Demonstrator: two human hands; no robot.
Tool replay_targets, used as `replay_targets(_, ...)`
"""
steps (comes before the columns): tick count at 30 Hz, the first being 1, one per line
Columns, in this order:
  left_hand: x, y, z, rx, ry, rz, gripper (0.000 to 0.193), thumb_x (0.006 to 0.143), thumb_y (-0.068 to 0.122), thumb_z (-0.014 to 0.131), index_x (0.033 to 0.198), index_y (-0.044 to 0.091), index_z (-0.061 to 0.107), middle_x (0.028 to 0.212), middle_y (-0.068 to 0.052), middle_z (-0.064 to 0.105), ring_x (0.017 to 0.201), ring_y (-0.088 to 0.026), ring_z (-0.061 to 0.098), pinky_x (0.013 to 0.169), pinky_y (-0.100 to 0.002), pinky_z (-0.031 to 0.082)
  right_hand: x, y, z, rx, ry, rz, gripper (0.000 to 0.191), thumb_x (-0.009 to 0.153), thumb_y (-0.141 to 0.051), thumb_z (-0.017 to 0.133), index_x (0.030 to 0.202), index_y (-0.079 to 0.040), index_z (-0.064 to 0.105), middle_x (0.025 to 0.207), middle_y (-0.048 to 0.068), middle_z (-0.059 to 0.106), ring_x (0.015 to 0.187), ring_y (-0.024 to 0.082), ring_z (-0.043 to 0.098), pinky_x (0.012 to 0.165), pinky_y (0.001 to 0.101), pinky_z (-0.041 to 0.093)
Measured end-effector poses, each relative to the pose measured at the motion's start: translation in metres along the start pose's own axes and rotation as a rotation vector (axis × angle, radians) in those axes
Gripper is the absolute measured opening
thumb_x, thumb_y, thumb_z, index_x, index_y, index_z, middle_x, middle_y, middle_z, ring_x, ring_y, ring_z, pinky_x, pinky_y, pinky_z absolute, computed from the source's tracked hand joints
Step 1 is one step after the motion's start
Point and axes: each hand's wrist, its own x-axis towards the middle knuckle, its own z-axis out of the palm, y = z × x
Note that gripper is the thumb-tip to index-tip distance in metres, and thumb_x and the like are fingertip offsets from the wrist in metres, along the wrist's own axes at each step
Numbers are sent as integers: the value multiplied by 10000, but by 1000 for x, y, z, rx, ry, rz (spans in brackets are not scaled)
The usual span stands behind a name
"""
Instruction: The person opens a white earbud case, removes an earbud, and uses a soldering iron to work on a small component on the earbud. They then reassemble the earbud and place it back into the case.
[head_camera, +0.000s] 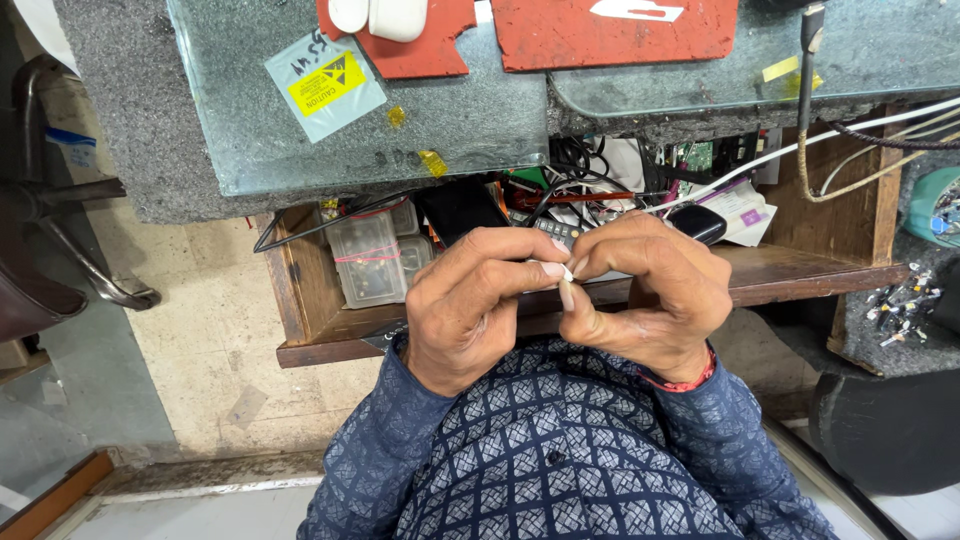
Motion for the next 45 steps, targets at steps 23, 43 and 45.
replay_targets(23, 21, 18, -22, 139, -77, -20, 378, 918, -95, 705, 1245, 94, 725, 1235, -74, 707, 1073, -234, 724, 920, -304, 597, 10, 1, -1, 103, -141, 210, 147, 878, 48, 789, 994, 38, 698, 1020, 148, 744, 931, 202, 725, 846, 310, 572)
replay_targets(43, 94, -25, -48, 764, 202, -1, 208, 1102, 271, 767, 1124, 116, 629, 1280, -11, 607, 1186, -236, 538, 1042, -437, 405, 8, -2, 3, 425, 110, 425, 161, 1050, -3, 619, 1209, 22, 615, 1096, 156, 758, 993, 194, 763, 845, 292, 634)
replay_targets(45, 95, -28, -44, 722, 204, 31, 183, 1097, 208, 765, 1120, 108, 614, 1254, -17, 624, 1117, -216, 589, 968, -405, 471, 7, 0, 0, 498, 133, 416, 153, 1049, -6, 614, 1201, 6, 597, 1121, 152, 753, 1028, 204, 765, 855, 298, 642)
